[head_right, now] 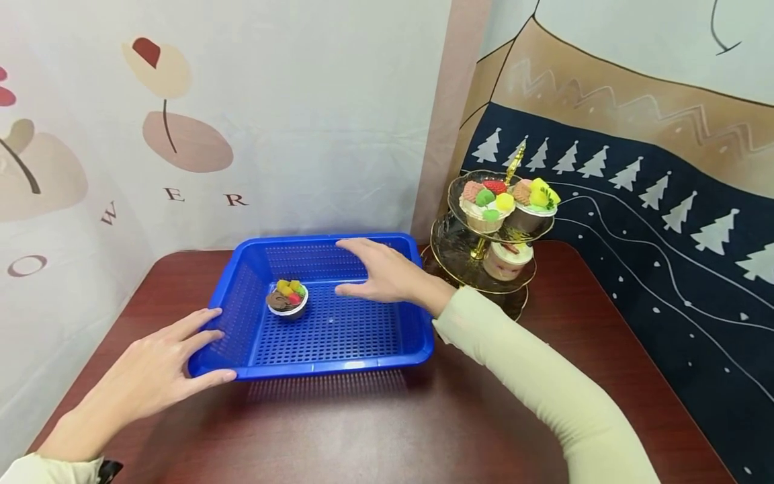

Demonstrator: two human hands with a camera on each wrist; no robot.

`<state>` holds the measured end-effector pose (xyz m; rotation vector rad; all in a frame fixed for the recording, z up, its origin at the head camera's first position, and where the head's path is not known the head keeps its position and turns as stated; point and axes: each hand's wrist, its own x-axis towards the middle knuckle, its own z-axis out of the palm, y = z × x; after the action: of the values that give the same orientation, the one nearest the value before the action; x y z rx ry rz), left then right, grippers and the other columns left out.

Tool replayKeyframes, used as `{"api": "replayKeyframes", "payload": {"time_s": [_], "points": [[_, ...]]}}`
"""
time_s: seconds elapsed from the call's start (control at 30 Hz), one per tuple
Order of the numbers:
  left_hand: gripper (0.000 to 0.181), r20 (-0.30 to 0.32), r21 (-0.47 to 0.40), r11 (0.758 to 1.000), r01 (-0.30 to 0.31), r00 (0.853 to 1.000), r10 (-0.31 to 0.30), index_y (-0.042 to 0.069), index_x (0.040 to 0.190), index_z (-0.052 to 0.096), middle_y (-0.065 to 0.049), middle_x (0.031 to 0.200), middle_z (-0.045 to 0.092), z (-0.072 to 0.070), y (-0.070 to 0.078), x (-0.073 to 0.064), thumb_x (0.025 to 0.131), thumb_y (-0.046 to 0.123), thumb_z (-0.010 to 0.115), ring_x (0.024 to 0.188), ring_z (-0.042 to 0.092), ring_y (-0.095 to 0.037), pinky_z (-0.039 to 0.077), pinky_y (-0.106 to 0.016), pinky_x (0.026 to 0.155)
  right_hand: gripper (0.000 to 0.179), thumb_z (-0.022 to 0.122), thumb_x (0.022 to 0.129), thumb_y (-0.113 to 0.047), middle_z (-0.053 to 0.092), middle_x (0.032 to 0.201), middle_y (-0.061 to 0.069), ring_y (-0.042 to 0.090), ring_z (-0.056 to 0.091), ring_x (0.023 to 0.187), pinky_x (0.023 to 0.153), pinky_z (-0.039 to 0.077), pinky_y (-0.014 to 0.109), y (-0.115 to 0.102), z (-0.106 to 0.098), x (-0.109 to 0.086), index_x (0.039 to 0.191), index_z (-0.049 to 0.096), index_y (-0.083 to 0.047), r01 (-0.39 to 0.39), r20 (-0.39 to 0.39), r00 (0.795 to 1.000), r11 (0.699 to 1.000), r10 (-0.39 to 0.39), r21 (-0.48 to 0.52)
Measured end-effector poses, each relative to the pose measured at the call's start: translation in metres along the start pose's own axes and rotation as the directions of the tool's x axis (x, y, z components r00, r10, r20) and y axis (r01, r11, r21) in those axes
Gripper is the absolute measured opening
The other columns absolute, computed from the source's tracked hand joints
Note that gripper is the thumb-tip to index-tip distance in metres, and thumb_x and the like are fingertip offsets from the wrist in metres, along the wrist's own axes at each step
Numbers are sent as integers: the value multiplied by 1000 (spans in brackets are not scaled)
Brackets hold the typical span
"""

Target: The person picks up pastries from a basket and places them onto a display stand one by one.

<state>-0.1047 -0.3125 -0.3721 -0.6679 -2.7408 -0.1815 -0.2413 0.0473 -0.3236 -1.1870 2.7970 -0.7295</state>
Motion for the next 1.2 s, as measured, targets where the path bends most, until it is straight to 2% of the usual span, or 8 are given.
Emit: {"api": "replayKeyframes", "payload": {"time_s": [0.13, 0.27, 0.47, 0.57, 0.8, 1.0, 1.2], "points": [[74, -2, 2, 1000, 2, 1000, -2, 4, 107, 75, -16, 133, 60, -1, -1, 0, 75, 70, 71, 121, 57, -39, 52, -57, 86, 83, 70, 88, -53, 40, 156, 4, 22, 36, 144, 115, 32, 45, -9, 3, 17, 154, 37, -17, -52, 98, 994, 997, 46, 60], [74, -1, 3, 1000, 1, 1000, -1, 4, 107, 75, -16, 132, 60, -1, -2, -1, 75, 71, 71, 121, 57, -40, 52, -57, 86, 82, 69, 89, -52, 40, 156, 3, 22, 40, 142, 113, 35, 43, -17, 6, 31, 155, 35, -17, -71, 172, 984, 991, 51, 109], [75, 3, 6, 1000, 5, 1000, -5, 4, 107, 75, -16, 132, 60, 0, -3, -2, 75, 71, 71, 121, 57, -40, 52, -57, 86, 83, 71, 89, -47, 40, 156, 8, 26, 42, 140, 111, 39, 45, -22, 22, 47, 155, 34, -13, -97, 245, 968, 980, 52, 176], [75, 5, 7, 1000, 6, 1000, -6, 4, 107, 75, -16, 132, 60, 0, -3, -2, 75, 71, 71, 121, 57, -40, 52, -57, 86, 85, 73, 89, -45, 39, 156, 9, 26, 42, 140, 111, 39, 43, -23, 35, 54, 155, 33, -11, -111, 274, 960, 979, 61, 173], [75, 7, 10, 1000, 8, 1000, -8, 4, 108, 75, -16, 133, 60, 1, -4, -2, 75, 72, 70, 122, 57, -40, 52, -57, 86, 89, 78, 86, -40, 40, 155, 13, 27, 42, 140, 111, 39, 40, -26, 64, 70, 155, 31, -6, -133, 305, 950, 975, 74, 179], [78, 34, 19, 1000, 16, 999, -16, 4, 109, 75, -18, 134, 60, 0, -4, -1, 76, 74, 68, 123, 56, -41, 52, -58, 87, 92, 80, 85, -39, 39, 156, 8, 24, 39, 142, 113, 36, 40, -30, 79, 82, 156, 30, -8, -153, 319, 943, 976, 97, 155], [77, 6, 20, 1000, 3, 1000, -4, 5, 108, 75, -17, 134, 60, 2, -3, -1, 75, 73, 69, 122, 57, -40, 53, -56, 86, 90, 82, 83, -33, 52, 143, 6, 19, 51, 128, 104, 44, 32, -34, 94, 89, 155, 33, -10, -165, 337, 934, 979, 115, 124]]}}
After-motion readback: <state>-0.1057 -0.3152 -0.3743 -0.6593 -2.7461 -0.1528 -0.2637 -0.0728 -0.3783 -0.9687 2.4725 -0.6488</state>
